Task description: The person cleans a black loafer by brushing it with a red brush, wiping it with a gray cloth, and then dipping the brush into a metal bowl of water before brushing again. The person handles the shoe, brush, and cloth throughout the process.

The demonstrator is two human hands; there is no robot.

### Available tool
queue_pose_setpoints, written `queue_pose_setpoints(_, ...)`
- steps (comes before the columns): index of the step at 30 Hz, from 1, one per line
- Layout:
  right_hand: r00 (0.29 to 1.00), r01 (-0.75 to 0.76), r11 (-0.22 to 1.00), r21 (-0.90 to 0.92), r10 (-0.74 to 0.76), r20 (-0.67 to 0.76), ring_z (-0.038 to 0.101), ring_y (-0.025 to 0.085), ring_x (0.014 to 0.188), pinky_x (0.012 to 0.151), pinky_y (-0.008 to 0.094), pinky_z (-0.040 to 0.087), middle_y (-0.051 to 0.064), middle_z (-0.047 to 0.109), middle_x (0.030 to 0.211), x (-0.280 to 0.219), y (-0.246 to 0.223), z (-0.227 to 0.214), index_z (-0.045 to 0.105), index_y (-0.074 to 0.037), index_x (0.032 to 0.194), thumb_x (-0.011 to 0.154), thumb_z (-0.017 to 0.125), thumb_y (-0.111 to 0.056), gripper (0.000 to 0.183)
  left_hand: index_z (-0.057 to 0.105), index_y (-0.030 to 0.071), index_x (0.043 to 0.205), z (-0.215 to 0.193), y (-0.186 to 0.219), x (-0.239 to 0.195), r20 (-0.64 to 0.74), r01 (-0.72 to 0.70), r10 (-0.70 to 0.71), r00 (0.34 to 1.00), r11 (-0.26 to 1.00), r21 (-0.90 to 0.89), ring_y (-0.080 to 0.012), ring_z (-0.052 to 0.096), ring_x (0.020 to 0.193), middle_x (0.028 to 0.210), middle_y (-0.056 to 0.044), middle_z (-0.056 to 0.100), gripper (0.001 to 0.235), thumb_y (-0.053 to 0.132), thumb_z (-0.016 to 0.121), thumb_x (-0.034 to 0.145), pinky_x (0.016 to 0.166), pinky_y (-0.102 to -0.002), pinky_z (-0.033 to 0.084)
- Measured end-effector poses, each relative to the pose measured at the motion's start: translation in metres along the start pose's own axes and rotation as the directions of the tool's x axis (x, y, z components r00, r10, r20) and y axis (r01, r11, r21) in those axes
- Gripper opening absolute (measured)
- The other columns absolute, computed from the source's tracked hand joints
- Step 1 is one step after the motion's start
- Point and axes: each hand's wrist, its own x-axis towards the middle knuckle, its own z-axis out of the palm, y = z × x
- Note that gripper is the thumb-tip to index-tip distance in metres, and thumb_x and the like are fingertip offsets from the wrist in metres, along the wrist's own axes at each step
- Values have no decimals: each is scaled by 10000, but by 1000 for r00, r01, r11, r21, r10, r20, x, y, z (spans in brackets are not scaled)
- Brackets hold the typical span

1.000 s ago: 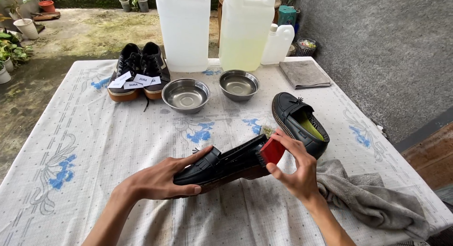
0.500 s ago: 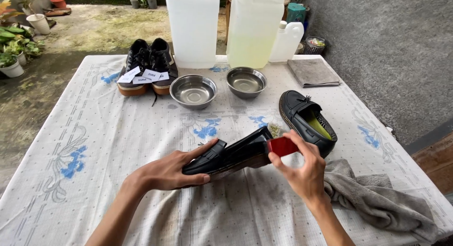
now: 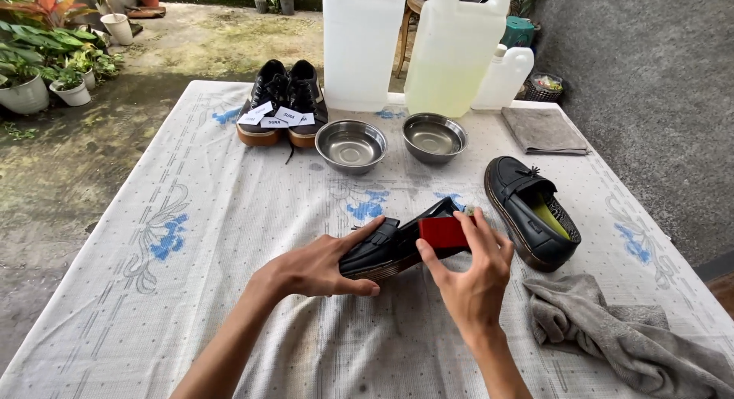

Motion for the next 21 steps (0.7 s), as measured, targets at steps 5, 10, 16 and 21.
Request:
queue_pose_setpoints(5,973,82,968,237,-129,190,567,345,1166,869,450,607,207,587,1429,-18,-49,-17,605,-83,1358,784,729,-588,775,-20,270,1671,10,-1,-1,-49,-94,92,995,995,-36,-276,646,727,999,-184,696,1162,654,543,730,680,-381,555)
queue_pose_setpoints(10,984,-7,986,166,-22,174,551,376,1187,847,485,589,198,606,1430,-13,-36,-9,604,-116,1386,762,731,-603,802,-82,271,1660,11,8,-7,-20,-93,92,996,994,-53,-223,669,707,1028,-157,714,1194,643,578,737,670,-340,592)
queue_pose_setpoints(16,972,6,975,223,-58,229,541,327,1143,750,436,629,163,599,1435,-19,-61,-19,623,-123,1360,760,706,-620,784,-94,269,1658,11,-1,1,-2,-75,75,997,996,-54,-239,656,687,1063,-193,710,1168,695,485,736,711,-378,611)
queue_pose_setpoints(21,973,-92,987,133,61,221,545,365,1189,788,468,599,172,622,1416,-11,-40,-14,624,-131,1379,750,735,-590,786,-145,256,1631,2,-4,-3,39,-167,166,985,985,30,-357,638,1138,1482,-248,480,1362,785,551,587,941,-476,559)
